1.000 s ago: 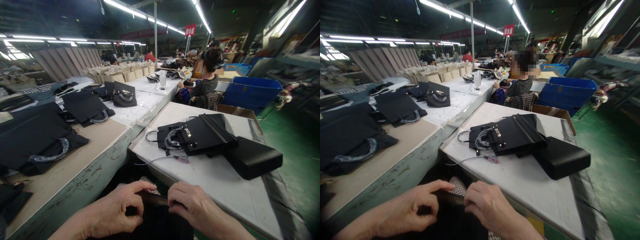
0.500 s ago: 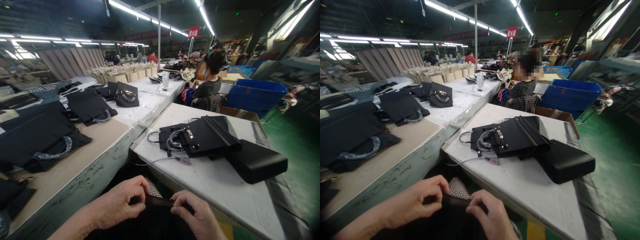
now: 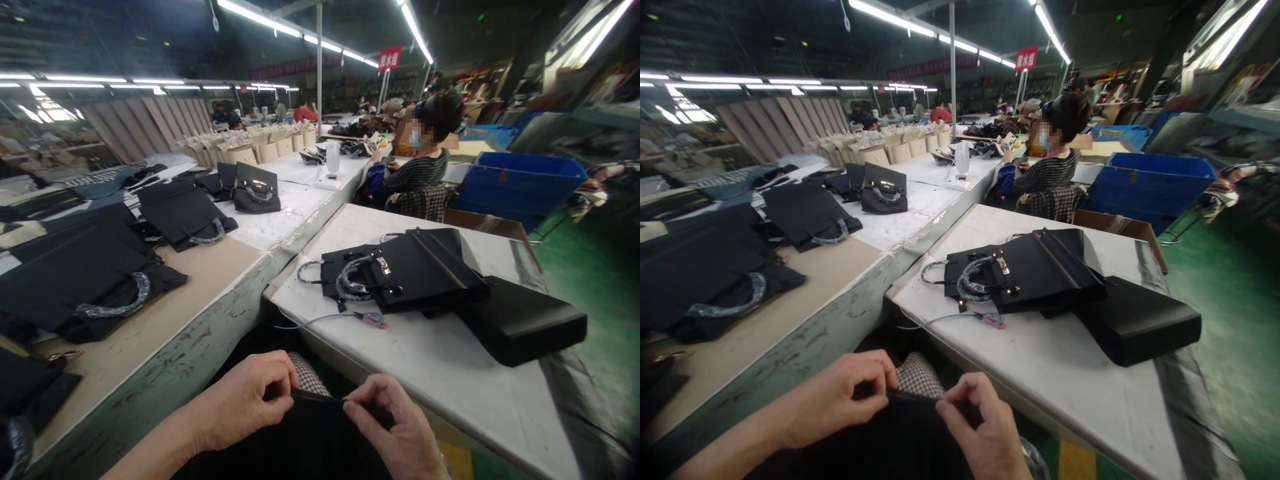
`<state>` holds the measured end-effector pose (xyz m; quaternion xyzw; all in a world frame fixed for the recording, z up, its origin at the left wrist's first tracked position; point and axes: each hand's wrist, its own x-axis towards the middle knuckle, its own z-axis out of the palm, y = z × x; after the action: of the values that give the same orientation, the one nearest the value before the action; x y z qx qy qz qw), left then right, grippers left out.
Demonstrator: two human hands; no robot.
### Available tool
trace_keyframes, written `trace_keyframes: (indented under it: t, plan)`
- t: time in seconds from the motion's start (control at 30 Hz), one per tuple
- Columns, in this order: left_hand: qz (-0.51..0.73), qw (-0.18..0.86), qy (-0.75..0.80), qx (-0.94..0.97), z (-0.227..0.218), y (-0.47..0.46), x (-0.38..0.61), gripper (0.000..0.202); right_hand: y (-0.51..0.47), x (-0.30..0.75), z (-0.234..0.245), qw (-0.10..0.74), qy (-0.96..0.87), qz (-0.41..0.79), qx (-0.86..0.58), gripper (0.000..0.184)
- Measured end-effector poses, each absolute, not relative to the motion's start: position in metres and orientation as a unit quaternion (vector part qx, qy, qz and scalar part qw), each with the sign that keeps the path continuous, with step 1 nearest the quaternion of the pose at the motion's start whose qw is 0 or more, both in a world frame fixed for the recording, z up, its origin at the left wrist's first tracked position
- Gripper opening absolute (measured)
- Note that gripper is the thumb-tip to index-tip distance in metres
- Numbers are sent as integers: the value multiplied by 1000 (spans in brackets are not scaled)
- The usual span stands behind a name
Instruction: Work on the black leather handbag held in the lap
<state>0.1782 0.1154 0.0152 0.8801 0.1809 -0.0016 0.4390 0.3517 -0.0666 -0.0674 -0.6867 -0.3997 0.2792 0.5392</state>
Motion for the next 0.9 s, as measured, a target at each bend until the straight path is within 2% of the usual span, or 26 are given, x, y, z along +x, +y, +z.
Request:
trace_keyframes:
  t: [0.27, 0.43, 0.57, 0.67, 0.9]
  plan:
    - [-14, 422, 214, 881, 12, 116, 180, 16, -59, 347, -67, 583, -319, 315, -678, 35]
    - [-20, 415, 211, 885, 13, 116, 184, 16, -64, 361, -58, 498, -382, 352, -694, 25]
    - [-21, 414, 214, 884, 15, 117, 184, 16, -73, 372, -51, 446, -419, 404, -680, 33]
    - [-22, 417, 214, 883, 15, 117, 184, 15, -77, 374, -49, 434, -422, 432, -668, 21]
    - [-25, 414, 206, 886, 14, 117, 185, 17, -70, 365, -44, 396, -480, 322, -714, 16]
